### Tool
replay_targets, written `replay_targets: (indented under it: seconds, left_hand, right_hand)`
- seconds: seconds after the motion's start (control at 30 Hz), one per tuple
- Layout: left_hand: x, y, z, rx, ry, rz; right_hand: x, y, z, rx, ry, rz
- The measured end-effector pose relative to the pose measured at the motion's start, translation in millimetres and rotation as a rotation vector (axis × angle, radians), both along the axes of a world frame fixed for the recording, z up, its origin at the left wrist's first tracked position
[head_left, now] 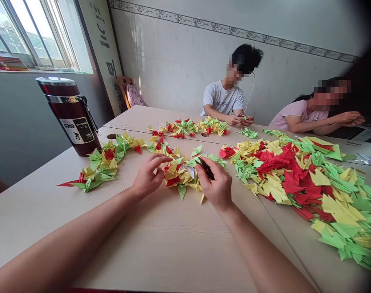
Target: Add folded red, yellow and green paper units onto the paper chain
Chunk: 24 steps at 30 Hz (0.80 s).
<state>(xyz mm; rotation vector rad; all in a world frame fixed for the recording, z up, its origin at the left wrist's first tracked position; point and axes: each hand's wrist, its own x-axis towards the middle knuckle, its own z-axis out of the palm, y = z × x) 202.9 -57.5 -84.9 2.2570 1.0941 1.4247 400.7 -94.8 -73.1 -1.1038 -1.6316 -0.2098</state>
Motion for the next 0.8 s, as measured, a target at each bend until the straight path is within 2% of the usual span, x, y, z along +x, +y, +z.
replay_targets:
  seconds: [0.07,0.17,0.27,0.43,0.57,0.63,0.7,0.8]
  left_hand:
    - [-4,12,-5.1,0.010,-0.039,0.114]
    - [-8,27,-12.5,-0.099,-0.056,0.272]
    - [-10,35,-17.5,-0.201,-0.034,0.348]
    - [-10,39,-20.8,-0.315,-0.004,0.370]
    - [-8,38,-20.9,-0.382,-0.033,0.279]
    - [-8,36,-20.1,-0.373,-0.087,0.240]
    - [-11,34,-18.5,-0.293,-0.101,0.246]
    - [-20,35,-14.7,-0.120,0.034,0.373]
  right_hand:
    - [5,6,-3.2,0.036,-0.038,-0.024]
    - [8,10,-7.2,0.071,-0.087,-0.031]
    - [8,12,-9.8,0.105,-0.101,-0.005]
    - [7,14,-13.1,0.081,-0.091,0.017]
    - [7,15,-14.5,0.074,-0.097,0.033]
    - [7,14,-14.6,0.074,-0.096,0.031]
    - [7,14,-14.5,0.073,-0.092,0.024]
    - [7,15,-14.8,0.078,-0.082,0.024]
